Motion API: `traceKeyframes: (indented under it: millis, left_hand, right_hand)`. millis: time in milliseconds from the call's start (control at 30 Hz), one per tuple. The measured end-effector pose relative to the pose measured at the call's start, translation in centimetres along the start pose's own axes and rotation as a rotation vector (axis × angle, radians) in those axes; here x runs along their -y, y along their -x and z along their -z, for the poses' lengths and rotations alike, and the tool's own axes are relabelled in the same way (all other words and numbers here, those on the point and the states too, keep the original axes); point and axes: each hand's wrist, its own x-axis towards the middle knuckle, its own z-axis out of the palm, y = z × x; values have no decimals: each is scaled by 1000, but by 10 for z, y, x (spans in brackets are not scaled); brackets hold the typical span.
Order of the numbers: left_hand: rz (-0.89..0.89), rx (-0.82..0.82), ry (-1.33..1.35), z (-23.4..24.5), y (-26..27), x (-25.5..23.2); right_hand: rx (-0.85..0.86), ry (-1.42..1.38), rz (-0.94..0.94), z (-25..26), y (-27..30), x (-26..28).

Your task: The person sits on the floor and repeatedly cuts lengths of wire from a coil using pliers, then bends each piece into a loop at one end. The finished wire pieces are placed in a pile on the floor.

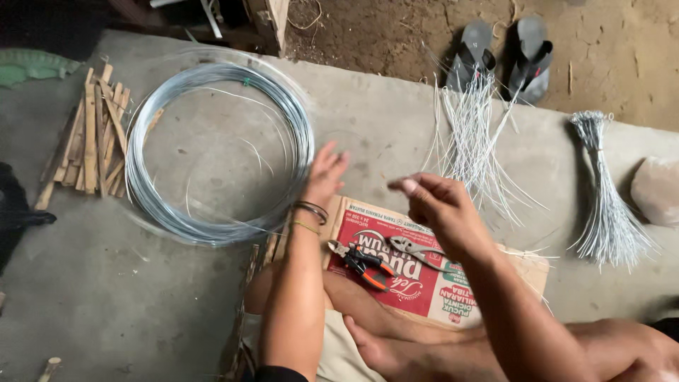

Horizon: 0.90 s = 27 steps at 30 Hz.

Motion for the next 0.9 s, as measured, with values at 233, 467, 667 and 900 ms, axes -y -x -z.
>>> traceKeyframes:
  millis: [233, 467, 667, 900]
  left_hand:
    - [-67, -233, 8, 19, -15, -3]
    - [-297, 692, 127, -43, 77, -51]
    - [-156, 433, 301, -32, 92, -78]
    - [-301, -50, 397, 33, 76, -74]
  right_hand:
    - [-138, -687, 491, 62, 33, 69]
    - [-326, 51, 231, 1, 22, 2]
    - [-278, 511, 200, -37, 46, -65]
    - [-86, 1046, 313, 11, 100, -126]
